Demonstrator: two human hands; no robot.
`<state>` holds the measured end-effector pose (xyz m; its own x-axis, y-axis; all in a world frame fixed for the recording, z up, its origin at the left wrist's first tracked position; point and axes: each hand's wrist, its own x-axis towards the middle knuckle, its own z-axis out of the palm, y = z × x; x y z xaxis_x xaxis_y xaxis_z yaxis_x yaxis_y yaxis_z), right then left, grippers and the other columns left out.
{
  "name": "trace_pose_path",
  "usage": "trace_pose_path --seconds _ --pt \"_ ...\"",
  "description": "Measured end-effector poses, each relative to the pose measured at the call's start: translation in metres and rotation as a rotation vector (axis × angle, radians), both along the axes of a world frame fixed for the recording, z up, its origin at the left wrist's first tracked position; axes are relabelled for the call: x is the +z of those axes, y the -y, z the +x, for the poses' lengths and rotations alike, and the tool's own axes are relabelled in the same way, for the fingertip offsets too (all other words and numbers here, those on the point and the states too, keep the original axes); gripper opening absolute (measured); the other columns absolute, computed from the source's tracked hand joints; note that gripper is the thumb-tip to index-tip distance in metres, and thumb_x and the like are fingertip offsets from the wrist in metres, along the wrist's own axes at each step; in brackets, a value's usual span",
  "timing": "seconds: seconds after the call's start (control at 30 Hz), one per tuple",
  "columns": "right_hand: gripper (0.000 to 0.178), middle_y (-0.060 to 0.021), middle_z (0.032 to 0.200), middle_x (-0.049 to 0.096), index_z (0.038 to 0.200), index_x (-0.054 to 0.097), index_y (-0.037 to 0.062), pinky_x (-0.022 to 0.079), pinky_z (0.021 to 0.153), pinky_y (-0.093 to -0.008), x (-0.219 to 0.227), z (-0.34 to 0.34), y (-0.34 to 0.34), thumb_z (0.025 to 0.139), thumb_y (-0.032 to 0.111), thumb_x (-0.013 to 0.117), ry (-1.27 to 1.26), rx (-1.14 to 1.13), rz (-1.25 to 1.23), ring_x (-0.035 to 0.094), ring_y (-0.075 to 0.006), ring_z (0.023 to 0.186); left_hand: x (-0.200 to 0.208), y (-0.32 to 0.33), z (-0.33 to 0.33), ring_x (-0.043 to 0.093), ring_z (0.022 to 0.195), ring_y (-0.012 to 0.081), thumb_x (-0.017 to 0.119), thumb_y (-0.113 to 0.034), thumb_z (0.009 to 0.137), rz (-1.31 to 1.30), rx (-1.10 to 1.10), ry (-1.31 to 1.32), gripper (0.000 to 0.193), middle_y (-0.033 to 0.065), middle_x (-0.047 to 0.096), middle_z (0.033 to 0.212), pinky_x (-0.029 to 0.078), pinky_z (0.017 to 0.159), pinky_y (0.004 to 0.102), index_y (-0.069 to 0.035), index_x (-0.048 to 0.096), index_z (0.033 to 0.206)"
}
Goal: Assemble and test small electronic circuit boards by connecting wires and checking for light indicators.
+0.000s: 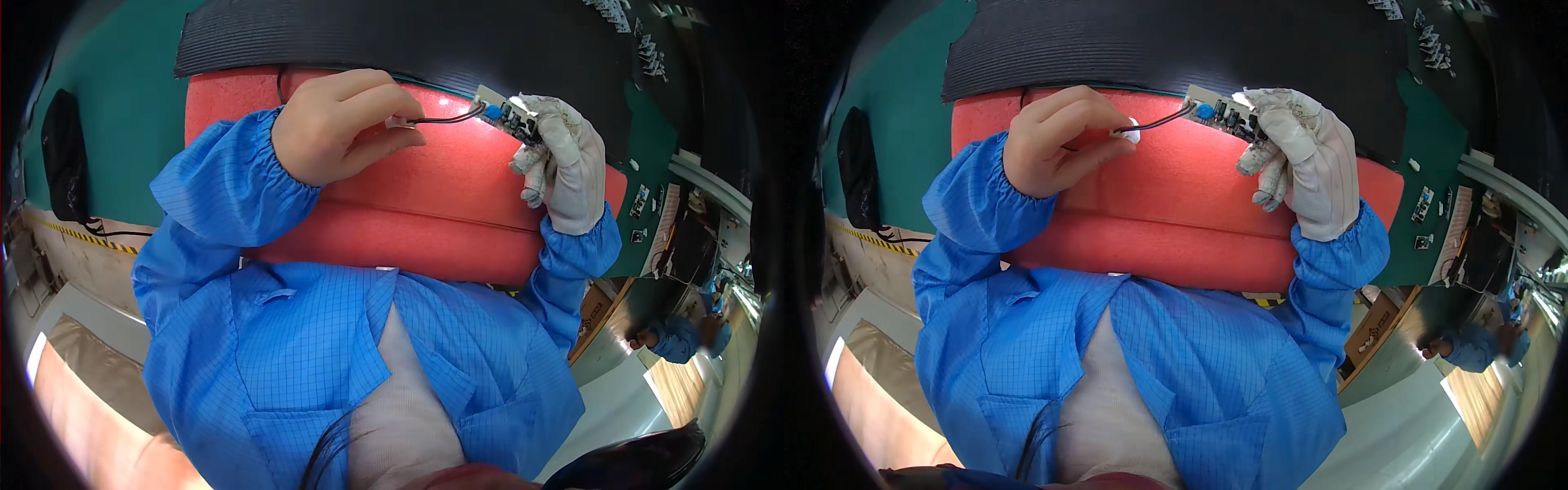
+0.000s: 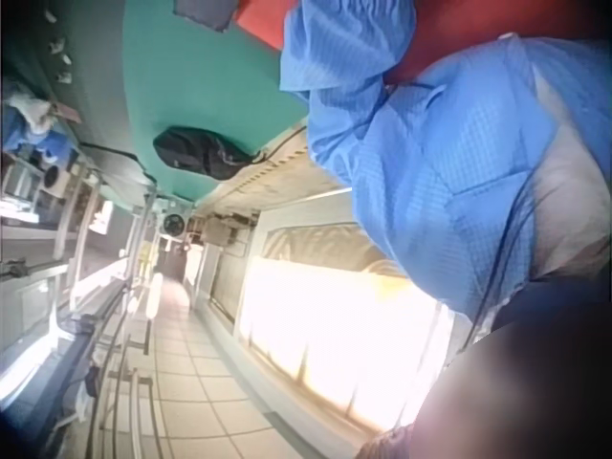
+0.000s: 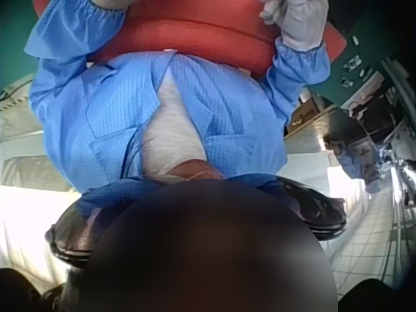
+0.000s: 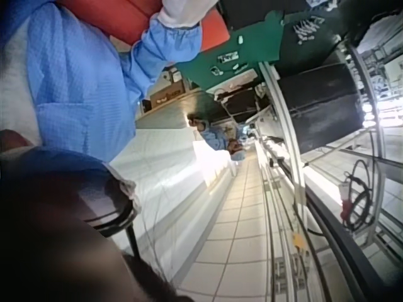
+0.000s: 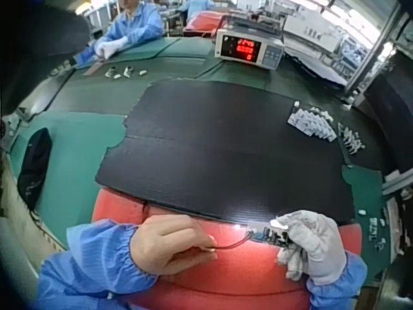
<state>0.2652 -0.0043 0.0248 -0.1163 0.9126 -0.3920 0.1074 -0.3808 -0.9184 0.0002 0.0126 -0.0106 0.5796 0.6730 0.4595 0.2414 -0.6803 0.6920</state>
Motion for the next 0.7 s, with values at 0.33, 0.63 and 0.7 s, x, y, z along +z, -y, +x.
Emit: trace_pose_path --seconds 0.33,0.63,0.7 --pt "0.039 -0.0102 0.061 0.062 0.112 0.055 -0.0052 0.036 0.030 -0.0182 0.0047 -0.0011 0.0009 0.094 0.028 0.048 0.001 -0.003 0.019 0.046 -0.0085 0.032 0.0033 -0.0003 -0.0022 0.064 0.078 0.0230 0.070 0.001 0.075 -0.020 -0.042 -0.052 0.021 0.0114 0.063 0.084 0.053 0.069 0.0294 0.001 0.061 0.094" --pt "0.040 -0.0181 0.065 0.063 0.105 0.057 -0.0053 0.041 0.035 -0.0226 0.0018 -0.0020 0.0009 0.085 0.029 0.060 -0.052 -0.048 0.016 0.051 -0.0124 0.037 0.0032 -0.0003 -0.0042 0.061 0.070 0.0246 0.074 -0.002 0.072 0.033 -0.012 -0.010 0.023 0.0124 0.060 0.080 0.050 0.059 0.0299 0.000 0.060 0.091" --pt "0.041 -0.0185 0.066 0.063 0.105 0.057 -0.0056 0.041 0.035 -0.0228 0.0012 0.0002 0.0010 0.085 0.029 0.060 -0.044 -0.047 0.019 0.051 -0.0127 0.037 0.0030 -0.0004 -0.0037 0.061 0.070 0.0245 0.074 -0.002 0.072 0.034 -0.012 -0.005 0.024 0.0123 0.060 0.080 0.050 0.059 0.0298 0.000 0.060 0.091"
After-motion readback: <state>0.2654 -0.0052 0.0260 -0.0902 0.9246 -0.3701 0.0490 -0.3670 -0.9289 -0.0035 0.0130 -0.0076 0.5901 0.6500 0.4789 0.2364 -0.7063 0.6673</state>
